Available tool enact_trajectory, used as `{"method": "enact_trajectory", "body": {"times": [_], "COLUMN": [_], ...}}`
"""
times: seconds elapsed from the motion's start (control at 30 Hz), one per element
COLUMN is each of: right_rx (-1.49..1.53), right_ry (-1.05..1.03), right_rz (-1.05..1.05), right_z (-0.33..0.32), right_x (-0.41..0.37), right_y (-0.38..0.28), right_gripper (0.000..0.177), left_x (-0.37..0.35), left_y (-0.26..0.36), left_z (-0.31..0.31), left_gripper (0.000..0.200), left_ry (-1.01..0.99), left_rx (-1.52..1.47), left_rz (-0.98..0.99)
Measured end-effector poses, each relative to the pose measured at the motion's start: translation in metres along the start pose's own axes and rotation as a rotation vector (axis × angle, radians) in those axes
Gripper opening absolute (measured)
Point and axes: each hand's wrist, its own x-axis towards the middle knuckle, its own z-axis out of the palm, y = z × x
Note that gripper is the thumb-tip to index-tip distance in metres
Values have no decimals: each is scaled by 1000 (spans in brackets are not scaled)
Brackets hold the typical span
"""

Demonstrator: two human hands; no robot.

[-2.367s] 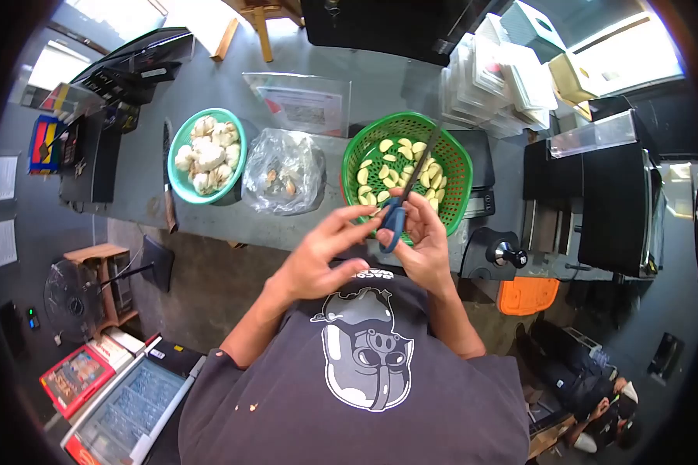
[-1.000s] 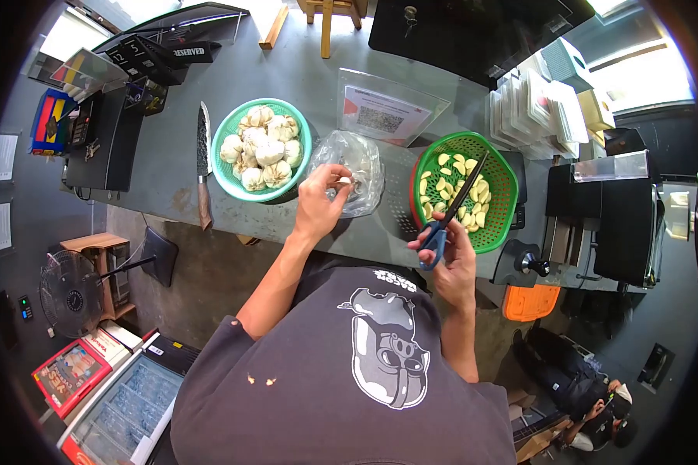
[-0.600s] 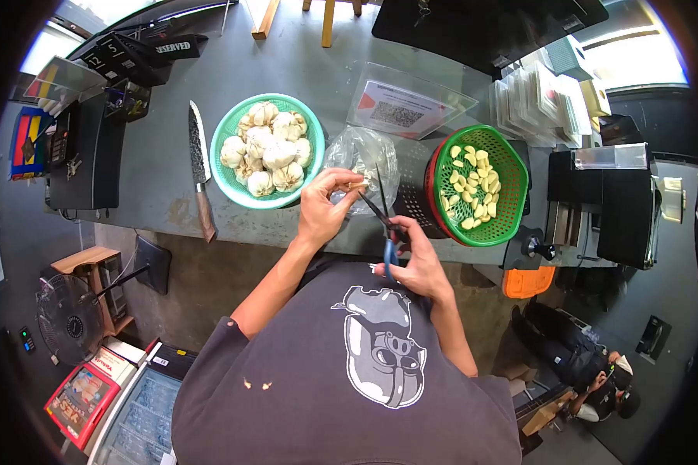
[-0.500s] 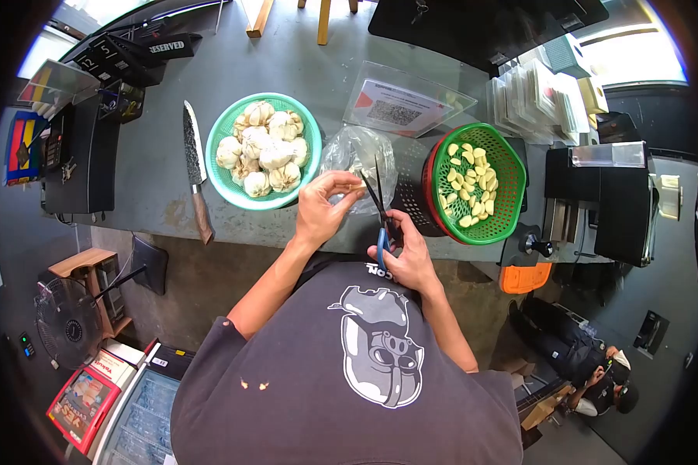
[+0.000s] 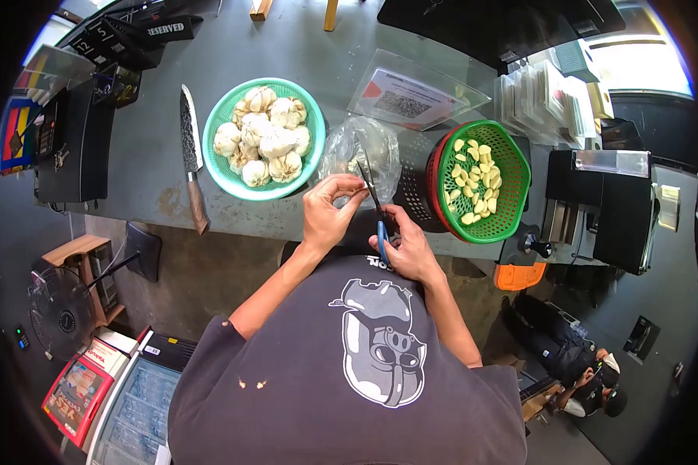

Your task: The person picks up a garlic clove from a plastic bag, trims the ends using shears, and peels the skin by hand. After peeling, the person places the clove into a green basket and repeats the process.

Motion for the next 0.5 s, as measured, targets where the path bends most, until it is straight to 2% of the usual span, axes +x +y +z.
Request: {"method": "enact_trajectory", "body": {"times": [0.1,0.2,0.3,0.5], "right_rx": [-87,-104,-59,-91], "right_ry": [-29,-56,-96,-82], "right_rz": [-63,-107,-88,-147], "right_z": [-2,-1,1,3], "right_x": [5,8,10,12], "right_y": [1,9,12,18], "right_gripper": [57,59,59,58], "left_x": [-1,-2,-1,-6], "left_y": [-1,12,12,7], "left_z": [0,0,-3,-2], "left_gripper": [13,13,12,13], "left_ry": [11,12,4,20], "left_rx": [103,88,207,235], "left_rz": [65,17,158,155]}}
